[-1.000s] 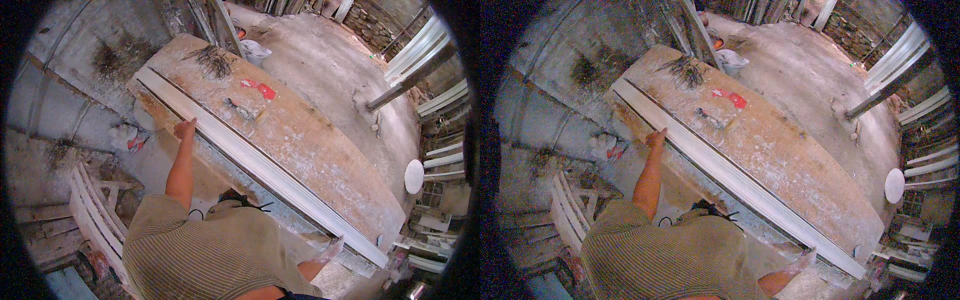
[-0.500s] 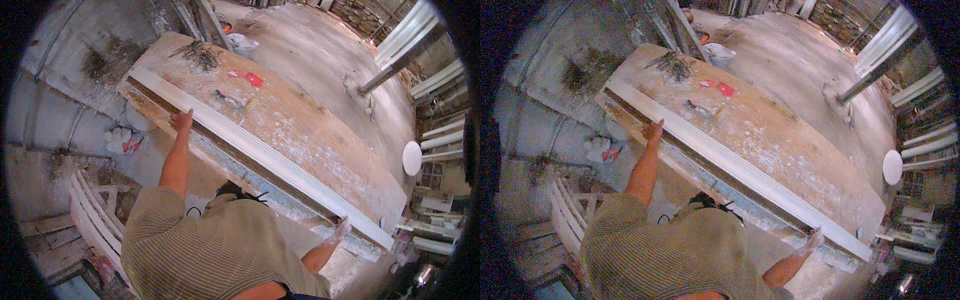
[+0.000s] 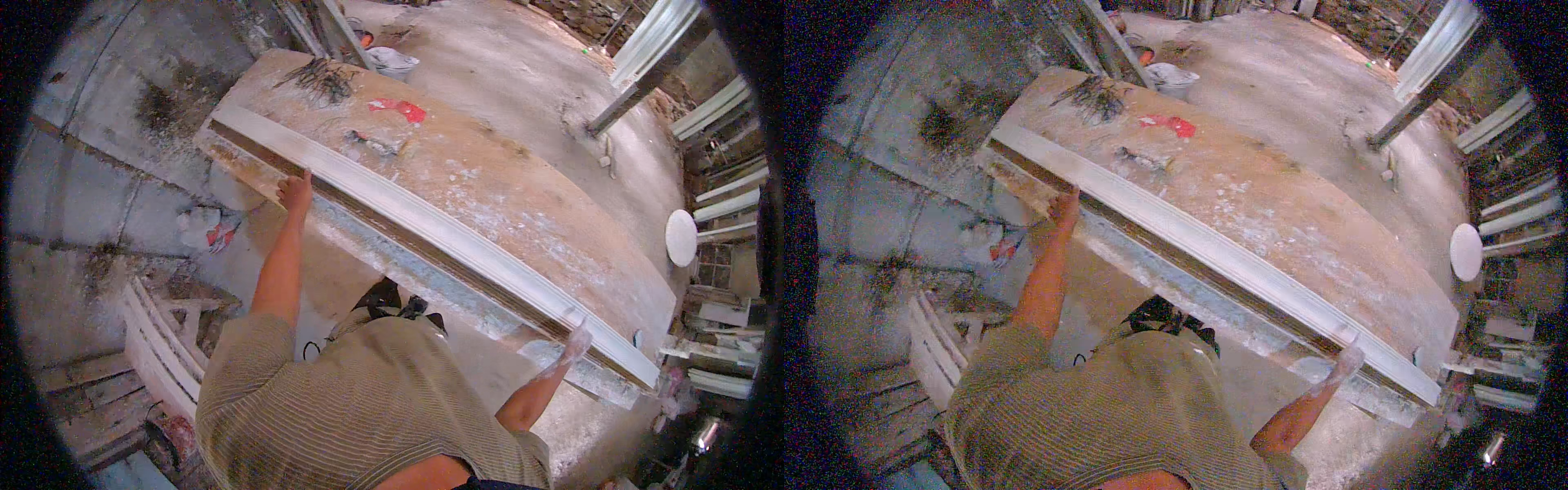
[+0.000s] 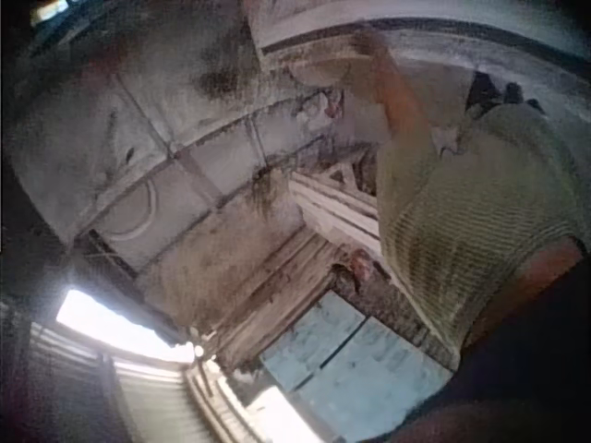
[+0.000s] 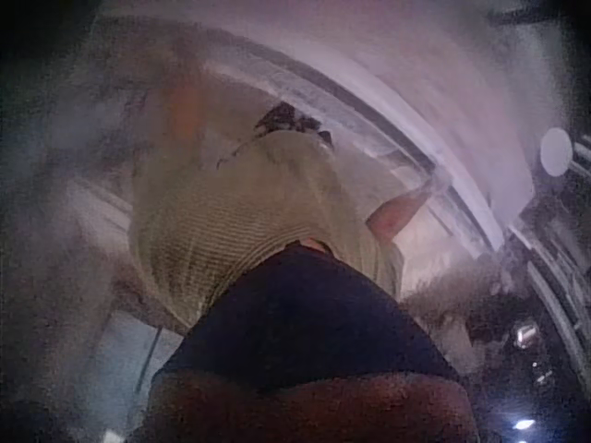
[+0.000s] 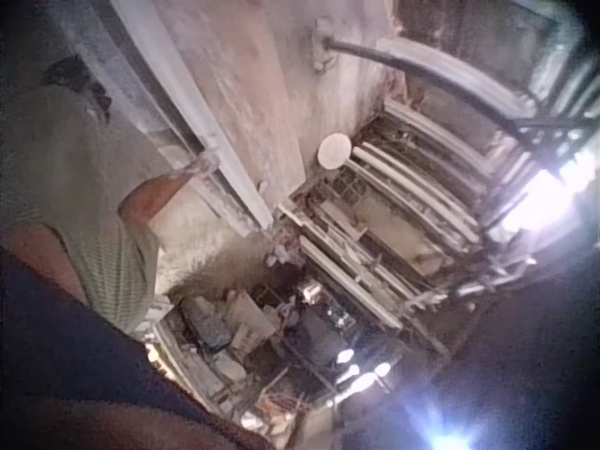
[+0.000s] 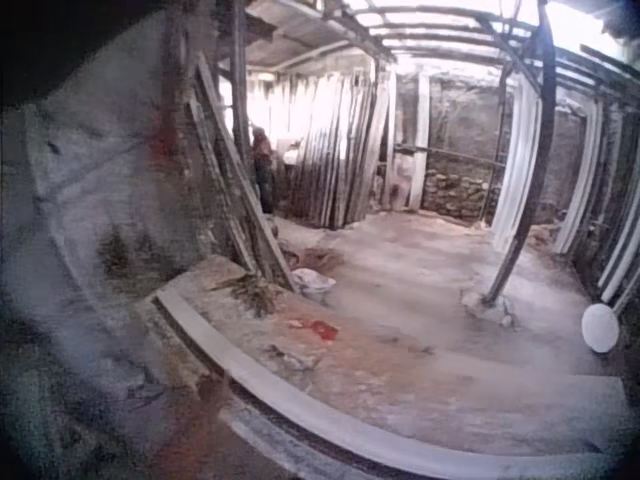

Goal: The person repeatedly wipes and scrapes long white moldings on a workbench using a brush and a scraper. They flip and reposition the moldings to clean different sides, then carry one to a rack and return to continue cleaning other pieces.

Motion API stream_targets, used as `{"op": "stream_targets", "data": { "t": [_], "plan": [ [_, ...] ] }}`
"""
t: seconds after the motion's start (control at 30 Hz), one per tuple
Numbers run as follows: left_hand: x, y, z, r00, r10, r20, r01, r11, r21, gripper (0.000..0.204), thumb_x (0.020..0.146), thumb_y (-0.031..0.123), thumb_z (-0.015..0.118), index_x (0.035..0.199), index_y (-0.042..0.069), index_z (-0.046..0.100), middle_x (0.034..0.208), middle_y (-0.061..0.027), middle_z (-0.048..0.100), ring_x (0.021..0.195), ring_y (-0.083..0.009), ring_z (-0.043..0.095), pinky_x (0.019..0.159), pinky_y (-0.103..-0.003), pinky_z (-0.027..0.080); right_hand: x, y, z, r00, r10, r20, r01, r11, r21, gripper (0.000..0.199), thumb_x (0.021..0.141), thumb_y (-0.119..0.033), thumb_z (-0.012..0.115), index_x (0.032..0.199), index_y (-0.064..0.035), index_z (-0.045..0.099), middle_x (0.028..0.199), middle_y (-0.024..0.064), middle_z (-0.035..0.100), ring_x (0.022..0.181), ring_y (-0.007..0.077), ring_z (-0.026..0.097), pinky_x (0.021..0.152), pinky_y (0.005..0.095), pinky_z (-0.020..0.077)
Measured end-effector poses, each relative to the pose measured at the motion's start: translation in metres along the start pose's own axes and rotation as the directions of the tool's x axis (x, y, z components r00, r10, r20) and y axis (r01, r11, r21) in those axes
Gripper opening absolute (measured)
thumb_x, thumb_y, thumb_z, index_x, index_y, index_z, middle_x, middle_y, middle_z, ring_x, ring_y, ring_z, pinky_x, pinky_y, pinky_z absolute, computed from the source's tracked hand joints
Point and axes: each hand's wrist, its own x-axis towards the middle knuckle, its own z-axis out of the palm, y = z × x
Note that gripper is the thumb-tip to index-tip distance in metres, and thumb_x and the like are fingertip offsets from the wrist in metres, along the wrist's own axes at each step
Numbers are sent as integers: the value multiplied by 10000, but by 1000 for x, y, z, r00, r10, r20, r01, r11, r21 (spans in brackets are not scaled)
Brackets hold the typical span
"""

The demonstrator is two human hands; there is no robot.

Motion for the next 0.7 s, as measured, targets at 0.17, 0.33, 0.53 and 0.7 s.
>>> {"op": "stream_targets", "data": {
  "t": [0.17, 0.33, 0.53, 0.7],
  "plan": [
    [-21, -170, 50, 998, -22, 53, 41, 921, -388, 674, 869, 566, 506, 1208, -11, 592, 1306, -209, 529, 1300, -330, 376, 1062, -468, 298, 57, -126, -50, 938, 138, 318, -341, 531, 776, 495, 874, -97, 480, 1366, -54, 444, 895, 182, 619, 826, 315, 603, 740, 452, 482],
    [-81, -292, 72, 851, -186, 491, 524, 355, -774, 709, 854, 564, 534, 1338, 48, 484, 1409, -143, 457, 1275, -269, 413, 993, -481, 374, 89, -325, -144, 926, -345, -155, 342, 587, 733, 445, 925, -160, 445, 1328, 29, 439, 1378, 261, 432, 1311, 417, 354, 1128, 456, 230],
    [-77, -442, 81, 631, -450, 632, 764, 218, -607, 583, 892, 482, 511, 1369, 151, 456, 1410, -68, 463, 1031, -250, 494, 798, -503, 422, 127, -597, -276, 876, -395, -276, 366, 174, 914, 245, 806, -128, 616, 997, -13, 515, 984, 205, 541, 1008, 371, 535, 853, 461, 427],
    [-32, -497, 74, 626, -498, 600, 778, 442, -446, 432, 871, 382, 606, 1192, 97, 556, 1096, -90, 578, 897, -247, 537, 675, -432, 483, 180, -715, -257, 705, -561, -434, 693, 415, 590, 364, 806, -252, 626, 1102, -46, 578, 1098, 222, 600, 1057, 362, 564, 922, 452, 437]
  ]
}}
